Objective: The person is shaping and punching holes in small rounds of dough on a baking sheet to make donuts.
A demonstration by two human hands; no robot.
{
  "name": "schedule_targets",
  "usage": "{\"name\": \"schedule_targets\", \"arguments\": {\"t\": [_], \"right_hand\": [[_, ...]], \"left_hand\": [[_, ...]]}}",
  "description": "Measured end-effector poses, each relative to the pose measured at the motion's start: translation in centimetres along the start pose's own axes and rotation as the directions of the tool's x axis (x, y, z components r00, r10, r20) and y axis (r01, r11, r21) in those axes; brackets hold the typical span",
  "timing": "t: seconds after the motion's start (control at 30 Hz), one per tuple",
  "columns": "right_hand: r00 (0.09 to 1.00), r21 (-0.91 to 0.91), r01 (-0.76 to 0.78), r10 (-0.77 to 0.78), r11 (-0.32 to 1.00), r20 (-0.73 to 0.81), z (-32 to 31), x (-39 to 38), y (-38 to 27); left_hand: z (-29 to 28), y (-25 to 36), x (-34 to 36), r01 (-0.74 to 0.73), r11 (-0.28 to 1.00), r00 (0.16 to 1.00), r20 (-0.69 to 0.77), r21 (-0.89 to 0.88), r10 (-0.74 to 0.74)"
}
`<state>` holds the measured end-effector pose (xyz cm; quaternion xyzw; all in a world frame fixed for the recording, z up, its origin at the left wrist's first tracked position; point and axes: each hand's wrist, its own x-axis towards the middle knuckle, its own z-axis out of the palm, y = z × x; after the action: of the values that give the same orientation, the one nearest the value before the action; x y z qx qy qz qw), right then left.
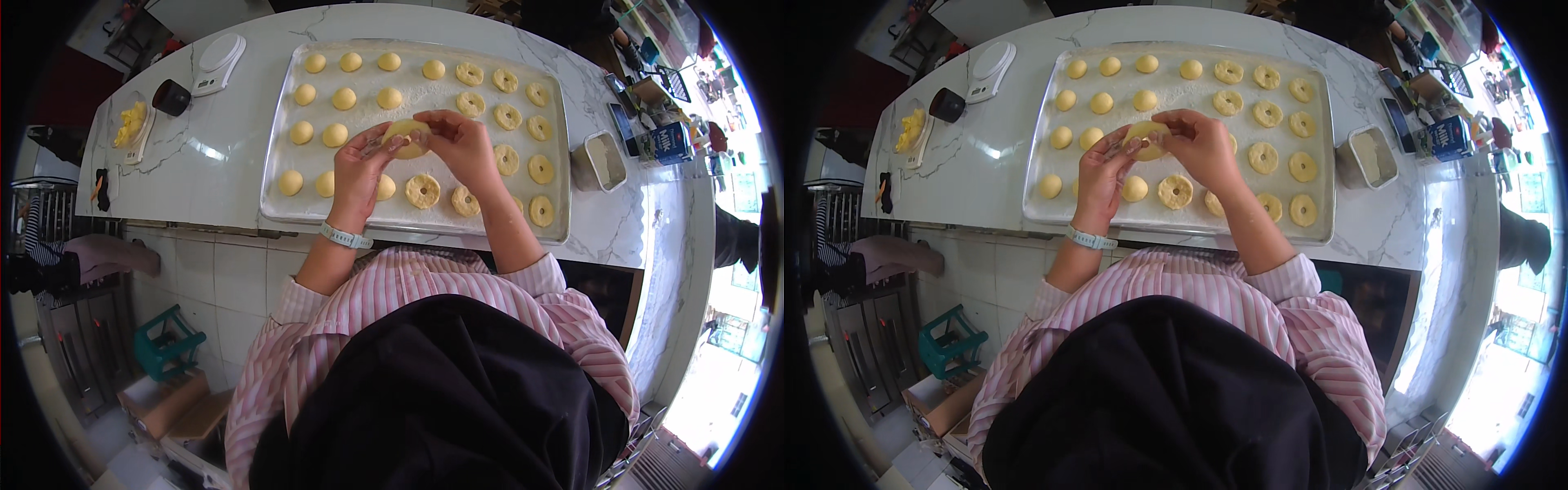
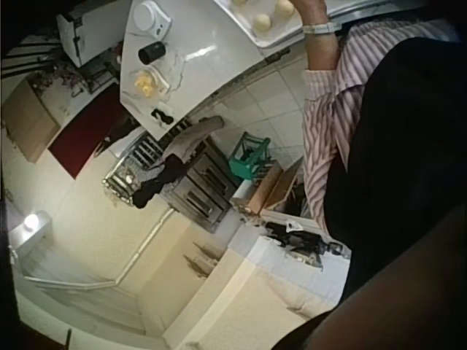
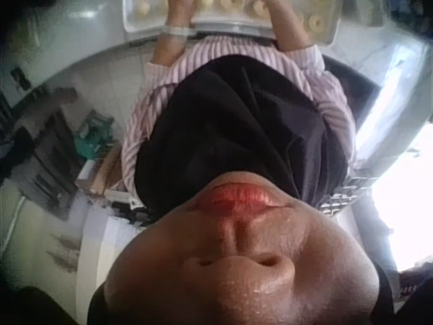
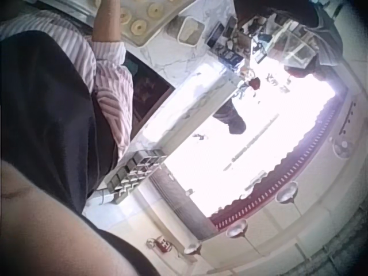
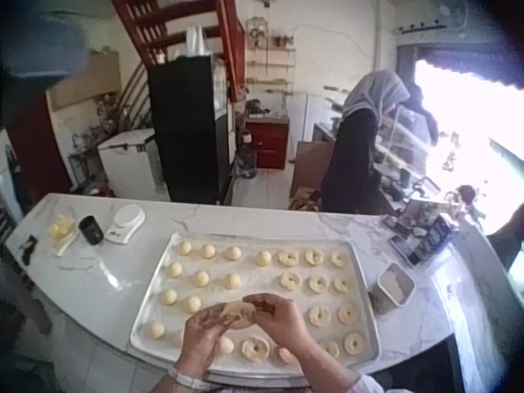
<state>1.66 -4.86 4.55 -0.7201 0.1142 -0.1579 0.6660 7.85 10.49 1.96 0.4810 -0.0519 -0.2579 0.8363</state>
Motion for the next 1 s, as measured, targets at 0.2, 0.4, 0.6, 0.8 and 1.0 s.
{"name": "schedule_targets", "arguments": {"t": [0.2,0.4,0.6,0.8,1.0], "right_hand": [[0.985,-0.064,-0.017,0.028,0.998,0.169,-0.5,-0.6,-1.0],[0.990,-0.099,0.075,-0.063,0.992,0.122,-1.0,-0.5,-1.4],[0.988,-0.071,-0.102,0.109,0.992,0.106,-3.6,-0.3,-1.3],[0.965,-0.047,-0.059,0.069,0.997,0.253,-5.5,-0.8,-1.3],[0.966,-0.006,-0.063,0.063,0.998,0.252,-7.9,-0.5,-1.2]], "left_hand": [[-0.1,0.9,0.1,0.054,0.998,0.998,0.030,-0.019,-0.053],[0.8,1.1,-0.2,0.147,0.989,0.986,0.072,0.016,-0.148],[2.2,-0.1,-0.6,0.075,0.994,0.997,-0.009,-0.082,-0.076],[3.9,-0.9,-0.8,0.109,0.994,0.994,0.005,-0.001,-0.109],[5.4,-2.5,-0.7,0.193,0.980,0.981,0.011,-0.048,-0.192]]}}
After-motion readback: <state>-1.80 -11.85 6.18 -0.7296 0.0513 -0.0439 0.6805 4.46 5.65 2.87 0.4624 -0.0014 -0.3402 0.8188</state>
